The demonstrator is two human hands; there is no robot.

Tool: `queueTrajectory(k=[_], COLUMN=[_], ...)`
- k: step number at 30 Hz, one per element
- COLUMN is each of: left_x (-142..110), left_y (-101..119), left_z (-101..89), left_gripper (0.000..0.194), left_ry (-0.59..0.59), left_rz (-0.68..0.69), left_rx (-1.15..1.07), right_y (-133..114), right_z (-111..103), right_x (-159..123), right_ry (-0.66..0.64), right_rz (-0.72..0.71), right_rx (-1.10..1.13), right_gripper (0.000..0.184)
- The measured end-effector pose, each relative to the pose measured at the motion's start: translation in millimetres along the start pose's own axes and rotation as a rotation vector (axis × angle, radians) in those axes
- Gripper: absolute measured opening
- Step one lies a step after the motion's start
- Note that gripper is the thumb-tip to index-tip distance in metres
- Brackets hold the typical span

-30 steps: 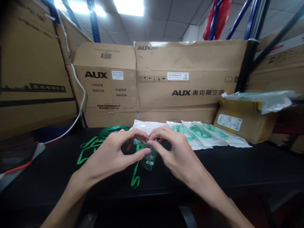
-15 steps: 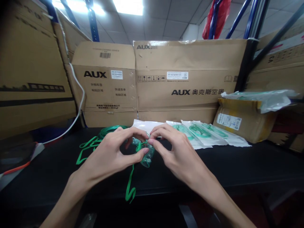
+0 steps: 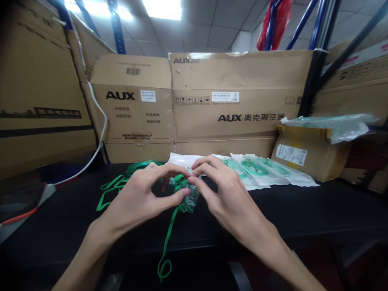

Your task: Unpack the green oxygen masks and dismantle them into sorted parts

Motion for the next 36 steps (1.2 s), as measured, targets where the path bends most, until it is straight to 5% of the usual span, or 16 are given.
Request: queueTrajectory(k=[16,26,36], left_x=[-4,-1,1], left_y=[-11,-5,2], left_z=[-8.5,-6.1,0.0], left_gripper=[0.02,0.022,0.021], left_ry=[0.021,0.026,-0.02], left_rz=[-0.053,-0.032,-0.006], left_rx=[0.024,-0.005,0.013], right_y=[7,10,14], right_z=[-41,-8,11], right_x=[2,2,2], right_ry=[0.124,-0.078,-0.112], right_rz=[0.083,0.186,0.306], right_rx=[-0.064,0.043,0.279], right_gripper=[0.015,0.017,0.013])
Point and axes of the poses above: each hand's wrist, its own x-axis towards the middle knuckle, its own z-axis out of the palm, y = z × x, the point moved 8 cm from there along x, towards the middle knuckle, and after that the axes turned 14 degrees about z, right-handed, at the moved point
